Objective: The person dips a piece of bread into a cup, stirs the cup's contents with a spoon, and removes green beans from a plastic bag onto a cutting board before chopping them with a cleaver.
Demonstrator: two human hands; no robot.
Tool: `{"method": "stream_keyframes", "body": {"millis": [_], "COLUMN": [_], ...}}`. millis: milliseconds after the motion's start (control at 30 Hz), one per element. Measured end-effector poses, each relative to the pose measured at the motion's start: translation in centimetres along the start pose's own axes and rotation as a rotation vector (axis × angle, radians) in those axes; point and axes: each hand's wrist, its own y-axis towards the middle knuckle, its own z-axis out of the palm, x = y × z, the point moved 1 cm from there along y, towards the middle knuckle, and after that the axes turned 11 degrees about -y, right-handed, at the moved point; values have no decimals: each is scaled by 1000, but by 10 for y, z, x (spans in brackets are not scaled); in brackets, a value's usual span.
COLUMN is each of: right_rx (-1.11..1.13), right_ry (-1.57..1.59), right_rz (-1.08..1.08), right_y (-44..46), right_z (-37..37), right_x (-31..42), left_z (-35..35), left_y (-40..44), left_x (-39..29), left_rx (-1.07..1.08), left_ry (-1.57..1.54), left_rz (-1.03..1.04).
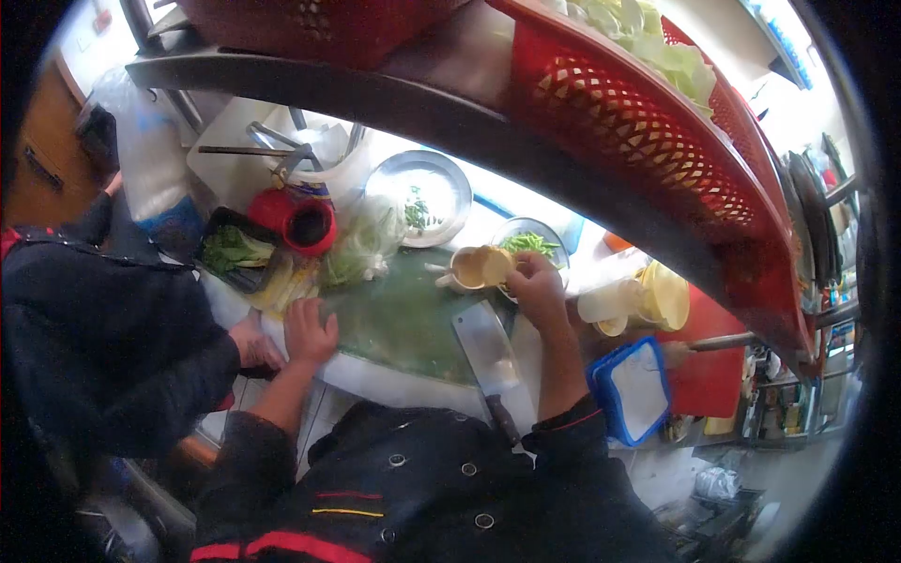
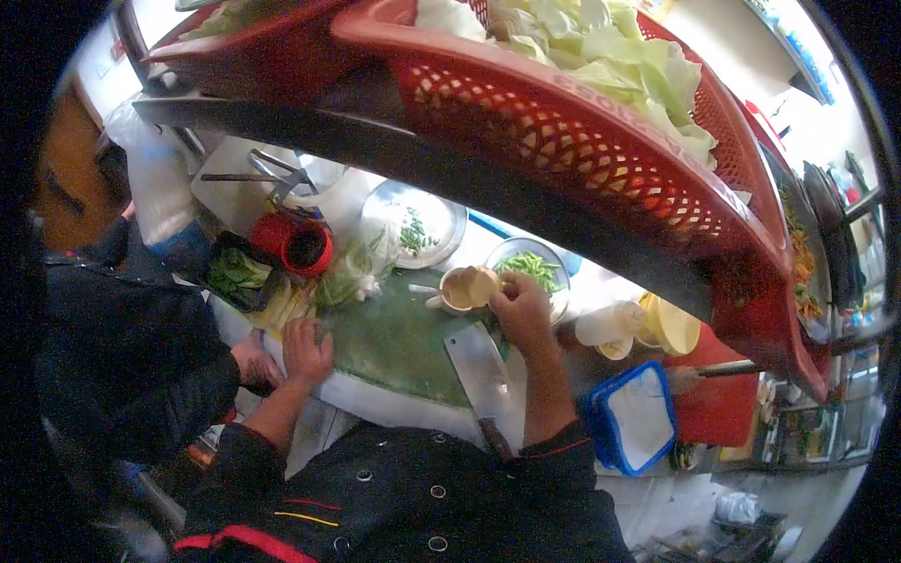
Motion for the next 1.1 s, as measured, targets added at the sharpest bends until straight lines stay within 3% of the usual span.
{"method": "stream_keyframes", "body": {"millis": [167,233,367,533,1100], "right_rx": [125,135,173,175,133], "right_ry": [111,315,373,642,523], "right_rz": [-17,77,102,87,60], "right_y": [9,6,6,0,3], "right_z": [5,9,18,19,12], "right_x": [-15,-19,-34,-36,-34], "left_z": [3,-1,6,4,6], "left_y": [0,1,-3,3,3], "left_x": [6,2,7,2,7], "left_rx": [84,135,72,128,28], "left_ry": [28,-6,9,57,38], "left_rz": [-114,-201,-154,-278,-113]}}
